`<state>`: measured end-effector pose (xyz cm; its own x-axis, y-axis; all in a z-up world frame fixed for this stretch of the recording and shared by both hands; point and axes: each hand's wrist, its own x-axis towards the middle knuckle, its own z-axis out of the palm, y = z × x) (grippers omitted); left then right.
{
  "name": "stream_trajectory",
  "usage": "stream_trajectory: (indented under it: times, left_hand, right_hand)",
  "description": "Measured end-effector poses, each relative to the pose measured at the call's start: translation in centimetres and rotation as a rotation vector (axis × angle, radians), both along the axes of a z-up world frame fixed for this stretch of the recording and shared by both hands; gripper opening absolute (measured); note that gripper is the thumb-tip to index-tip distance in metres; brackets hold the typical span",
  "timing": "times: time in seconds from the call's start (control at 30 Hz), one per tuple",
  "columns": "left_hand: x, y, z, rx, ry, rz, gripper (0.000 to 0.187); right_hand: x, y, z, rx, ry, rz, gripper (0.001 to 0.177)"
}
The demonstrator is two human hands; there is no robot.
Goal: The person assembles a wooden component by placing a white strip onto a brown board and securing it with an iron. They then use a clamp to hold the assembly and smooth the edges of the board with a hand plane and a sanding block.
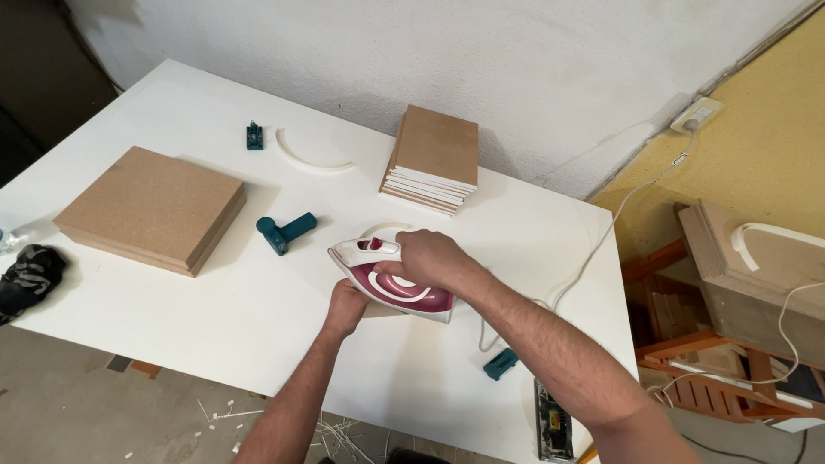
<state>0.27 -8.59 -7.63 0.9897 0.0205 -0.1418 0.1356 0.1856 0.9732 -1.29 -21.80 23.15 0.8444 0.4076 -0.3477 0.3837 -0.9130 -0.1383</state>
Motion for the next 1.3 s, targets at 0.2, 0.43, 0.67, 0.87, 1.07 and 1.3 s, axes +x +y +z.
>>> stream_trajectory:
  times: [0.2,0.43,0.67,0.87,1.07,1.3]
  left_hand:
    - [0.3,0.1,0.2,0.025,0.011,0.001,0.03]
    - [-0.1,0.9,2.9,0.057,0.025,-0.009,0.031]
    - [-2.4,0.8,9.2,0.077,0.051,0.009,0.036]
    - [-1.7,1.1,7.1,0.101,0.045,0.021,0.036]
    - [-2.0,1.4,7.3,0.12,0.06,0.036,0.038]
    - [-1.6,1.5,6.9,0.124,0.061,0.046,0.039]
  right_hand:
    - [0.2,0.9,-0.2,0.002,-0.004,0.024,0.07]
    - [1.4,-1.3,-0.5,-0.014,-0.034,0.007,0.072]
    - [1.9,-5.7,-0.1,-0.055,-0.035,-0.063,0.07]
    - [2.8,-10.6,-0.3,-0.107,-0.056,-0.127,0.072]
    - [2.9,-15.1,0.1,-0.15,-0.073,-0.215,0.066]
    - [3.0,-19.1,0.6,-0.144,-0.079,-0.274,0.066]
